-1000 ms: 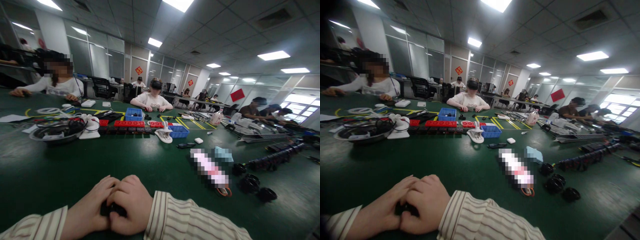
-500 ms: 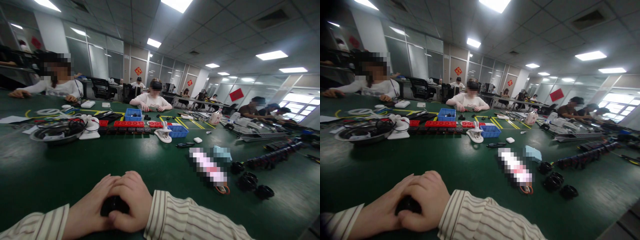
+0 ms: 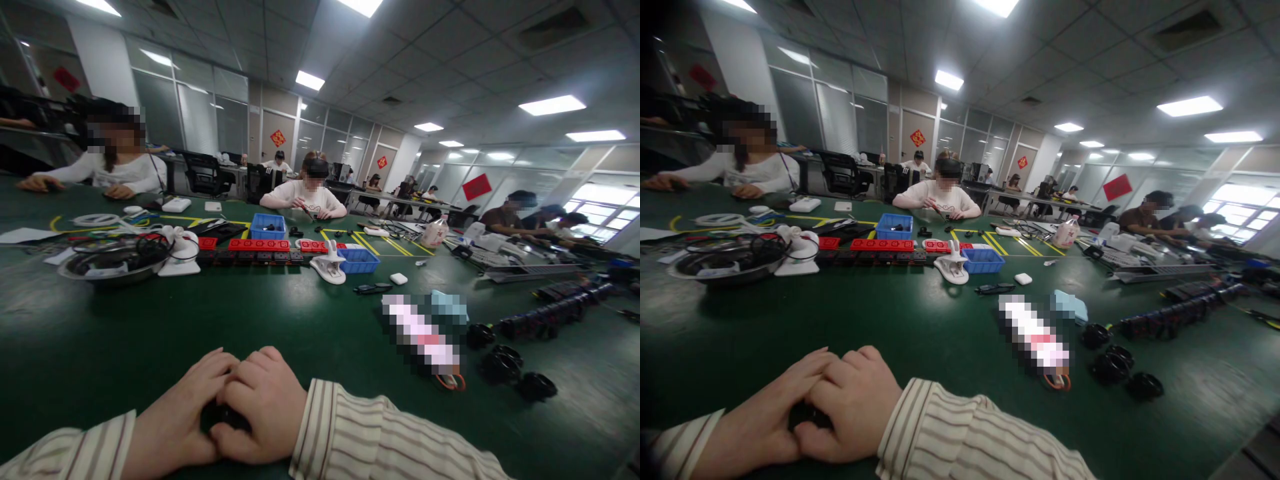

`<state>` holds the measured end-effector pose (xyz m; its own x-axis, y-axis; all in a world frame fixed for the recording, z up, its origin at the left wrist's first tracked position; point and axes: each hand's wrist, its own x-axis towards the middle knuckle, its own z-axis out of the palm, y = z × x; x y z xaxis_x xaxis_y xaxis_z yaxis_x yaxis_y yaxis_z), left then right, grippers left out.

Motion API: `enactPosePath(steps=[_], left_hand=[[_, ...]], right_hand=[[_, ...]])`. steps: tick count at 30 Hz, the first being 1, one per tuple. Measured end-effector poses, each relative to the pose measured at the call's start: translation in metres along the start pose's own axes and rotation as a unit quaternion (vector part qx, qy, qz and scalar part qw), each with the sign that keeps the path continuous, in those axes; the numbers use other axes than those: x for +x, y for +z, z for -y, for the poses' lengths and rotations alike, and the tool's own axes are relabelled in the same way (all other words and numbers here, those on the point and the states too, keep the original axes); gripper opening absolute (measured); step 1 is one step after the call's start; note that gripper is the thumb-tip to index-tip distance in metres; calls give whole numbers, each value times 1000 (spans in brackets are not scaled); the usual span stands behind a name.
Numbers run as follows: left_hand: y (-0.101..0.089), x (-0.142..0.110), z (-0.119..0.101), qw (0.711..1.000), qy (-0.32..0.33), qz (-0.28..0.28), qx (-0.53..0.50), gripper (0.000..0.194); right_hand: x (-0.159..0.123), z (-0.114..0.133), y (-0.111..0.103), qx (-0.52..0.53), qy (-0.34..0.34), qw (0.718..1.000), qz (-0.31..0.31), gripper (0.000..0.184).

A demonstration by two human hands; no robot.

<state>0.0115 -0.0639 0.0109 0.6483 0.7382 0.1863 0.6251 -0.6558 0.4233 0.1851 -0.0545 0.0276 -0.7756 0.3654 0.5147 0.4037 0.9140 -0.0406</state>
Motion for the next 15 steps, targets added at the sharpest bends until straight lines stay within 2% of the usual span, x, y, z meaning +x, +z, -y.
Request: enactPosePath(steps=[6,8,9,12,15], left_hand=[[-12,7,-3,996,-2,45,-82,40],[-11,7,-2,995,4,43,-94,43],[-10,6,-1,996,8,34,-87,46],[-3,-1,6,999,22,-21,-23,62],[3,-6,13,997,30,-62,41,75]], right_hand=[[-1,2,-1,55,-135,988,53,18],[-2,0,-1,79,-155,983,54,18],[-3,0,-1,95,-150,983,36,20],[-4,-1,-5,144,-71,985,-67,27],[-5,0,-8,152,74,975,-145,33]])
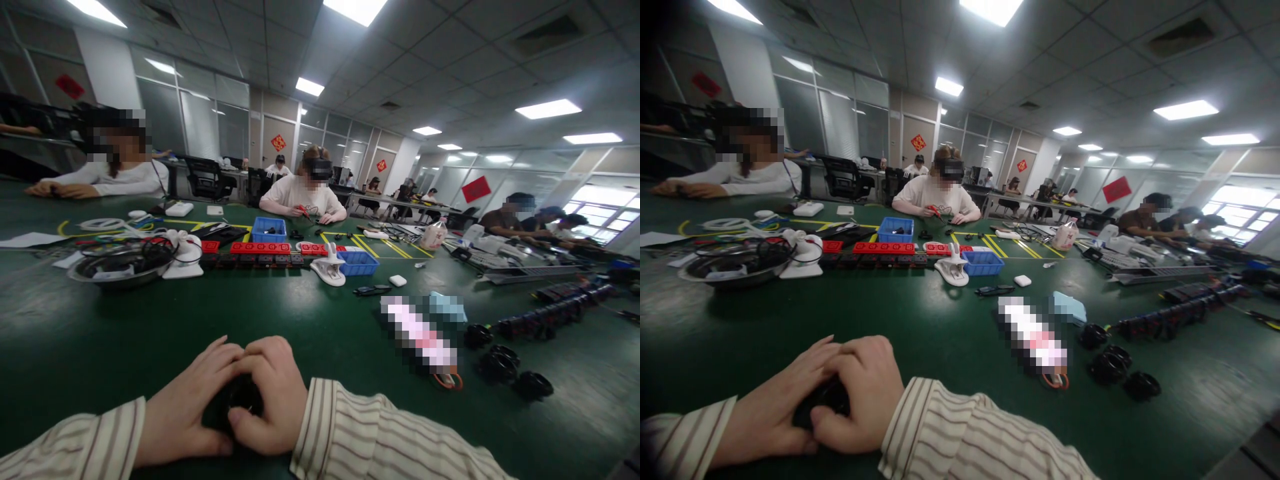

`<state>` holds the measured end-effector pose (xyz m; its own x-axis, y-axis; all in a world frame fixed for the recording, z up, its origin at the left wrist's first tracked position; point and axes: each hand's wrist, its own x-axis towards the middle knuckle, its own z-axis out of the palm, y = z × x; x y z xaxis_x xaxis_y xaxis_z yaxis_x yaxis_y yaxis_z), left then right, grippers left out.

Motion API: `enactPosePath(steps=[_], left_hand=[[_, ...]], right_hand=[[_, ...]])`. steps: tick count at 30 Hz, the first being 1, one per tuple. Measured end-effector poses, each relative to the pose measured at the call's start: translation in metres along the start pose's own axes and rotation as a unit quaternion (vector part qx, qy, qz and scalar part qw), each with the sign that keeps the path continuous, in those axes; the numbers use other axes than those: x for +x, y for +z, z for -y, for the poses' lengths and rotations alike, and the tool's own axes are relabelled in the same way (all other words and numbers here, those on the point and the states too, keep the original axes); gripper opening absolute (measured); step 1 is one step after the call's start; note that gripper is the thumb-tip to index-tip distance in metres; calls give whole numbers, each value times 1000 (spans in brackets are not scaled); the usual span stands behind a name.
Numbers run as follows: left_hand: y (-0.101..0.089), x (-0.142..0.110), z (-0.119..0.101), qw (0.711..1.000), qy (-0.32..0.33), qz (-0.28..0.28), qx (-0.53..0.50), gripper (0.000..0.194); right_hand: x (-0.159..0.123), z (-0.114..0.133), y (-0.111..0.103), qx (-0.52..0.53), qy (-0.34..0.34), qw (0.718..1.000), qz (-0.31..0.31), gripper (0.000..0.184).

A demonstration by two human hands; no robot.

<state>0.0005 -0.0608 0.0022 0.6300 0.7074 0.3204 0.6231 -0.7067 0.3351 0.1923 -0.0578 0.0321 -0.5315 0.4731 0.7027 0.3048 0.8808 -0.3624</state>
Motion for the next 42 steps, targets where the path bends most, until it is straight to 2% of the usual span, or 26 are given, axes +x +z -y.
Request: enactPosePath(steps=[3,6,8,10,13,17,19,21,25,28,31,33,36,39,42], left_hand=[[-1,-1,-2,999,-9,-15,29,83],[-4,3,-12,999,-26,-13,37,61],[-5,5,-17,999,-34,-2,38,36],[-6,7,-19,999,-35,7,30,25],[-7,9,-17,999,-31,24,-6,26],[-9,11,-13,995,-22,70,-64,17],[-10,12,-12,994,-25,72,-78,22],[-9,12,-11,995,-25,63,-70,28],[-5,10,-15,999,-18,46,-13,49],[-2,7,-22,999,-46,-4,26,50],[-1,5,-28,997,-58,-30,46,49],[-1,4,-29,996,-64,-28,48,49],[-3,5,-30,997,-67,-13,38,41],[-4,7,-31,997,-74,7,22,31],[-5,9,-28,997,-79,17,3,27]], right_hand=[[-1,0,2,-34,96,995,-21,43],[-1,-2,6,-83,104,991,31,49],[-1,-2,8,-115,89,987,74,47],[1,-1,8,-133,72,983,104,43],[2,0,7,-121,22,984,128,35],[-2,-4,10,-63,-88,979,173,13],[-4,-7,13,-48,-126,972,191,8],[-5,-9,15,-47,-135,970,196,8],[-2,-8,12,-27,-114,977,176,11],[0,-4,5,24,-105,987,115,24],[-1,-1,0,23,-48,997,47,40],[-3,-1,2,-9,5,1000,28,54],[-4,-1,7,-66,58,995,54,65],[-3,1,11,-111,75,988,82,58],[-2,2,12,-124,58,986,99,47]])
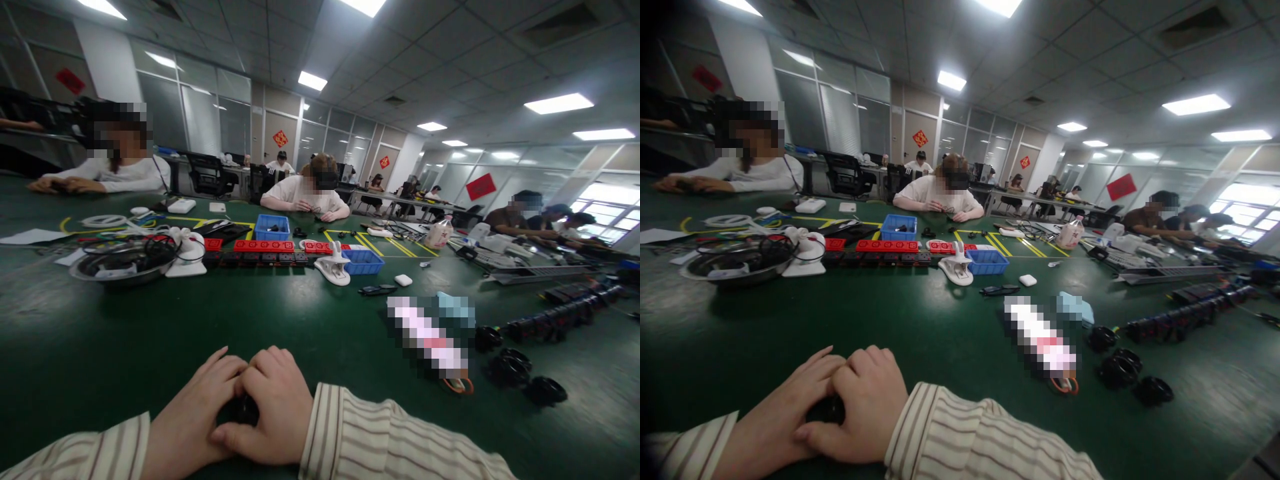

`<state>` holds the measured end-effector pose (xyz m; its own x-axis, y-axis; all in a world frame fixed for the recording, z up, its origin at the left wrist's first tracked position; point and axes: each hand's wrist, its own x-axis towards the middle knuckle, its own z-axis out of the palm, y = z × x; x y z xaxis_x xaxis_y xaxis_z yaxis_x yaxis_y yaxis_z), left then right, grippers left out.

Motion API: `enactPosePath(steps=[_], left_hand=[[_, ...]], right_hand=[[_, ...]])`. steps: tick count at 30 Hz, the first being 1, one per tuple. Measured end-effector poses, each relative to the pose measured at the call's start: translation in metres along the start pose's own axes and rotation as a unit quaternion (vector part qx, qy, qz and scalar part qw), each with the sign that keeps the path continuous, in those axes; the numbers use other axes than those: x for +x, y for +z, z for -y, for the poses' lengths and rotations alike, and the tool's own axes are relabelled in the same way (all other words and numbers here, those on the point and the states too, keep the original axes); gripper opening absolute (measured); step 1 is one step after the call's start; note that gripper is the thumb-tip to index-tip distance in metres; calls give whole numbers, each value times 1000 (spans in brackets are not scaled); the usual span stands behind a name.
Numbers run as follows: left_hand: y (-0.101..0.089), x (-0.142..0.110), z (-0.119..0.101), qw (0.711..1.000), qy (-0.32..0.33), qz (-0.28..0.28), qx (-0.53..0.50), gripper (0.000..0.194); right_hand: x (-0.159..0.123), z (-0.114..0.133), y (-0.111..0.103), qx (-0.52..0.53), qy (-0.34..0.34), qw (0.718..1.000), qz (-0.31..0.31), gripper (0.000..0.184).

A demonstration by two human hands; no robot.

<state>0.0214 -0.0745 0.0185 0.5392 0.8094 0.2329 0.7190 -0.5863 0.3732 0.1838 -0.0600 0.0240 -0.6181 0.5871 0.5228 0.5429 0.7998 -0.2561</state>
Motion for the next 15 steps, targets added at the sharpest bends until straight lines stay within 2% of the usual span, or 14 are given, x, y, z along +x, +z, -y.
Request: enactPosePath(steps=[5,7,9,12,15], left_hand=[[-3,3,10,995,39,64,-60,32],[-4,4,11,994,35,73,-76,38],[-6,4,10,993,16,77,-83,35],[-5,4,12,991,8,103,-82,38],[-1,1,18,993,20,97,-71,63]], right_hand=[[-1,-8,-2,42,-99,994,22,29],[-1,-11,-5,81,-142,986,37,24],[-2,-12,-10,134,-175,974,42,21],[-2,-10,-18,197,-197,960,1,32],[-1,-9,-22,195,-150,968,-46,45]])
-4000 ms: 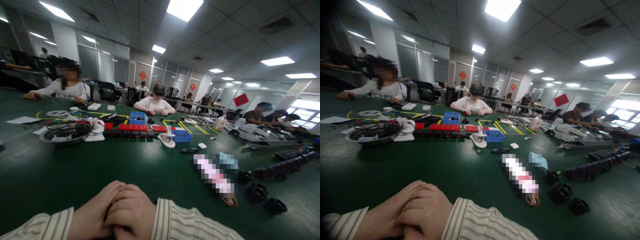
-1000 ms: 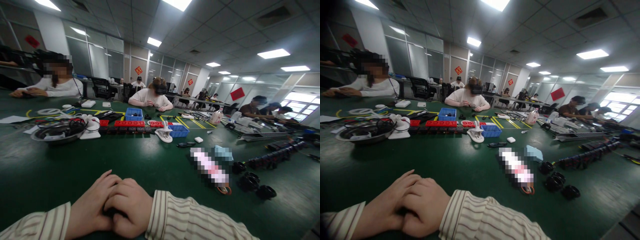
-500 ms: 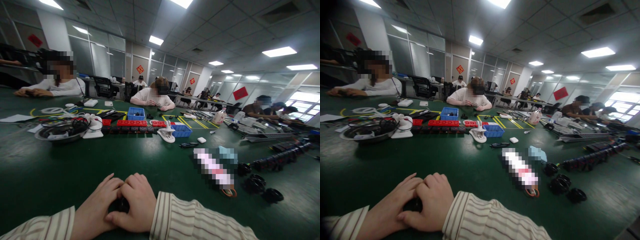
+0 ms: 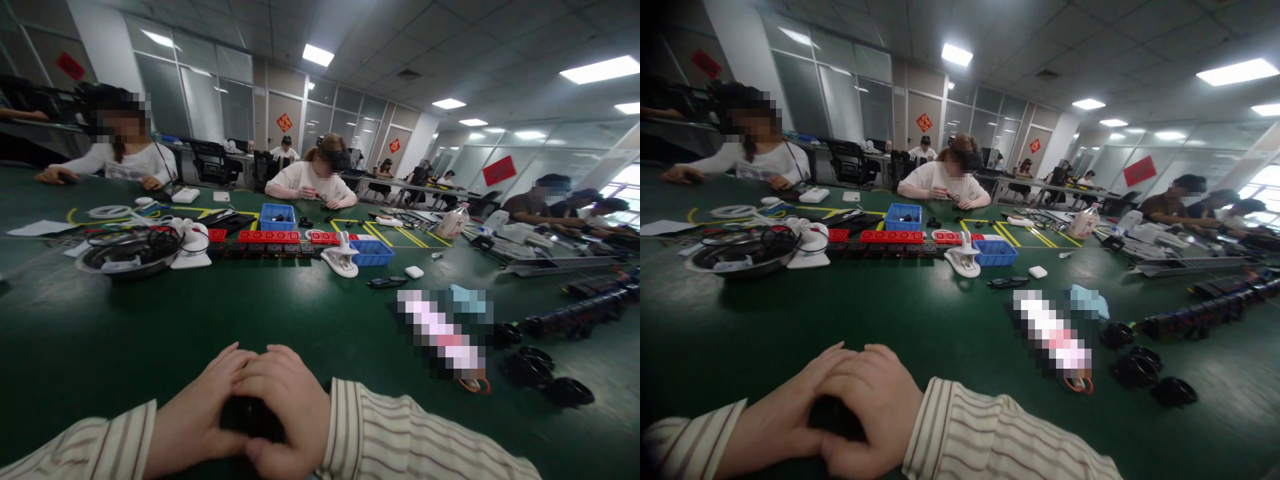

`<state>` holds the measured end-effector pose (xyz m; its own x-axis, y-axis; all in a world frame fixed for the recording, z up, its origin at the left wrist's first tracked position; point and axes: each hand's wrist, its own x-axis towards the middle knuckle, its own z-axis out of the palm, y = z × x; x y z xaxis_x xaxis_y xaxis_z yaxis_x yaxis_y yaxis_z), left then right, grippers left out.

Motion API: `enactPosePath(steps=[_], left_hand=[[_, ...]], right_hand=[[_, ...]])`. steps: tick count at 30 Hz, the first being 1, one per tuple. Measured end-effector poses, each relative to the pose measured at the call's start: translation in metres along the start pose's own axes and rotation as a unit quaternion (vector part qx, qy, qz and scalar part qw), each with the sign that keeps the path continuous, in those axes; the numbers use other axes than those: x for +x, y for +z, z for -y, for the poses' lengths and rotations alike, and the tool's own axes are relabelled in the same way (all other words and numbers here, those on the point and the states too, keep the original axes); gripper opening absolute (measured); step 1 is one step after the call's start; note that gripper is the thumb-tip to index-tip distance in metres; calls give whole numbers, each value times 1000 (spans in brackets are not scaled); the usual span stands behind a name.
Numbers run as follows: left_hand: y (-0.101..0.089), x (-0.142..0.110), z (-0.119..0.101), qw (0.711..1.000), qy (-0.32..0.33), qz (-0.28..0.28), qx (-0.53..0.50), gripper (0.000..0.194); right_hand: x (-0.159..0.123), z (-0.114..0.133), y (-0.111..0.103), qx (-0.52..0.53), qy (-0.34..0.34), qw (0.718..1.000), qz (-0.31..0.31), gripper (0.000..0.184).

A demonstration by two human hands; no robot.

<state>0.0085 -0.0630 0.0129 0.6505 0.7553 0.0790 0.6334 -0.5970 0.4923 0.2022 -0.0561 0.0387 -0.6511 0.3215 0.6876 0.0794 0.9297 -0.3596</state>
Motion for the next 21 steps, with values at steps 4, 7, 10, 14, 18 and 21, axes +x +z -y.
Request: enactPosePath(steps=[4,7,10,14,18,21], left_hand=[[7,-5,10,999,21,-12,32,79],[12,-6,8,997,15,-61,52,89],[14,-3,-2,992,-4,-115,60,90],[10,3,-16,992,-42,-109,46,56],[4,6,-19,995,-35,-90,17,33],[2,6,-16,996,-27,-79,-11,38]], right_hand=[[-2,-4,4,-47,118,992,-24,73],[-4,-8,10,-103,167,980,-24,80],[-4,-7,14,-186,171,967,17,72],[0,0,13,-257,171,948,75,56],[1,6,7,-232,147,957,94,37],[-1,8,4,-188,100,972,104,29]])
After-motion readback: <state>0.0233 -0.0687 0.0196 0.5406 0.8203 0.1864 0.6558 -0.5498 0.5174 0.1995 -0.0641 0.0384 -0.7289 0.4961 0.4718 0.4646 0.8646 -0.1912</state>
